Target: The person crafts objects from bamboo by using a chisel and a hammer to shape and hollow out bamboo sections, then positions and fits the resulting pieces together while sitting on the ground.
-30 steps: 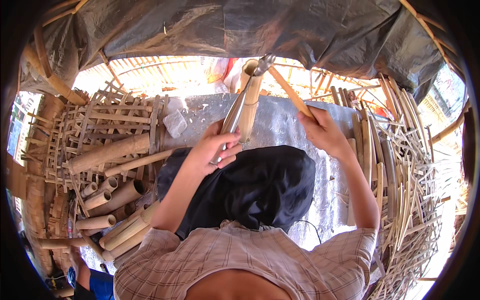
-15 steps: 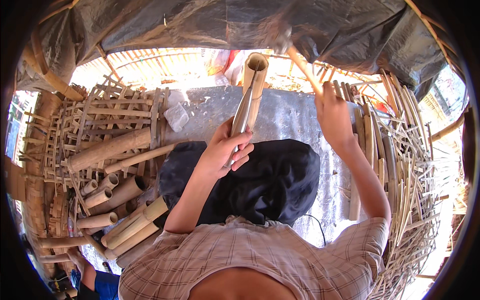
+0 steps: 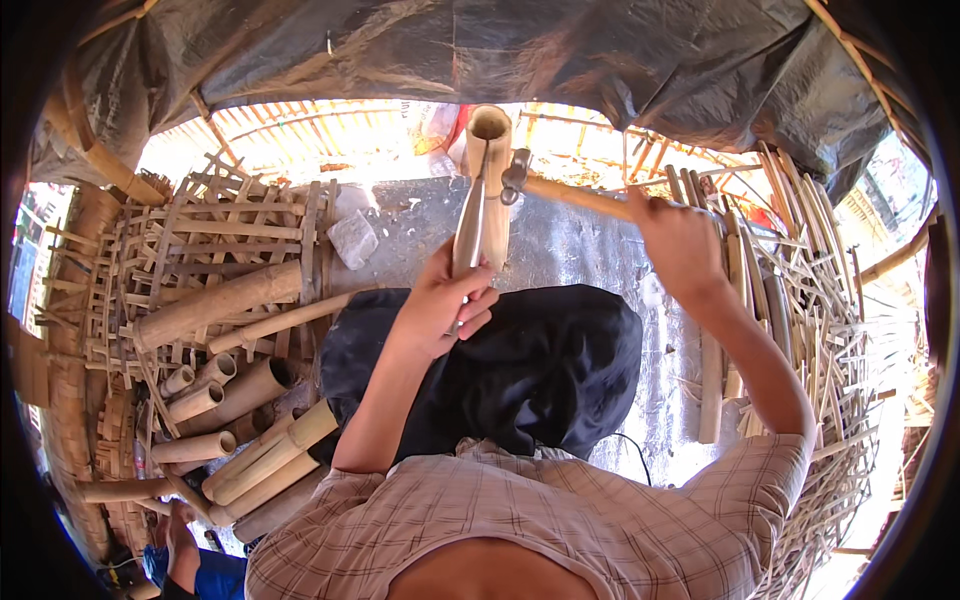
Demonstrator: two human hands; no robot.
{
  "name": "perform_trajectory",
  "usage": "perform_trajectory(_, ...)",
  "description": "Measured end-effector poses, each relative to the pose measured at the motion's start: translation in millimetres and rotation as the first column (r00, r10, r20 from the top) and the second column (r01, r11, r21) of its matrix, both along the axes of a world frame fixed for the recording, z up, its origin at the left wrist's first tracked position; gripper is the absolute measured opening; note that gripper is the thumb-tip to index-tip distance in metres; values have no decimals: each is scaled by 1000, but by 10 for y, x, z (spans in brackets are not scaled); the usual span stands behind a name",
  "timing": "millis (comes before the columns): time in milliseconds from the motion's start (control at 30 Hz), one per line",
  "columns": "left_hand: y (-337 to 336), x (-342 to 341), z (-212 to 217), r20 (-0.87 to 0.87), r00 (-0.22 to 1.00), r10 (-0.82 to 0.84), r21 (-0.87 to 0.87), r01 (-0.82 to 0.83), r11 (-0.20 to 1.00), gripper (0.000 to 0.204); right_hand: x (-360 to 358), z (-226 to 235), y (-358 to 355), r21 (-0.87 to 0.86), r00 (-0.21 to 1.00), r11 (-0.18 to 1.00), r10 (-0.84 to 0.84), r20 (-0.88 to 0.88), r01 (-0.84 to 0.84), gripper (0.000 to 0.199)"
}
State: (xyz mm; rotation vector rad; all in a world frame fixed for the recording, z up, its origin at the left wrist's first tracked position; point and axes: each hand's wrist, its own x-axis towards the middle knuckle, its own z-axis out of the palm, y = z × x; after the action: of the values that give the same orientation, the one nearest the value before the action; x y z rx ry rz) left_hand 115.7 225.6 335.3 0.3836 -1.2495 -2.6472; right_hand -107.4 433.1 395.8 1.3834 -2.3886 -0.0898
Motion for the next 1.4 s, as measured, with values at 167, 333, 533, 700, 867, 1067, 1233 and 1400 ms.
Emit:
perform_trajectory(167,-55,-16,45,9,1000,-14,-30,14,999,15,174,50,-219,-521,959,852,100,266,56,19)
perform_trajectory(333,45,-55,-26,33,992,-125,-80,127,989,17,60,-150,-75,-58,992,998,36,120,-29,24)
perform_trajectory(533,47,-93,42,38,998,-47,-64,49,997,16,-76,29,-93,-276,998,960,54,26,-45,22)
perform_trajectory(700,9,-42,-7,61,998,-32,-103,38,994,17,-82,87,-125,89,963,995,75,-260,-53,20)
perform_trajectory(867,-6,-59,14,52,998,-31,-91,35,995,18,123,178,-233,-488,956,872,108,273,41,25)
perform_trajectory(1067,-92,-65,-38,72,997,42,-78,-37,996,19,-137,-27,-155,71,999,997,-40,32,38,30)
perform_trajectory(1233,-96,-117,-48,44,999,-5,-93,9,996,19,-80,-99,-222,-457,947,886,78,313,78,28)
perform_trajectory(1400,-106,-216,-89,67,997,45,-109,-38,993,18,-205,-195,-206,-25,989,996,85,125,-82,28)
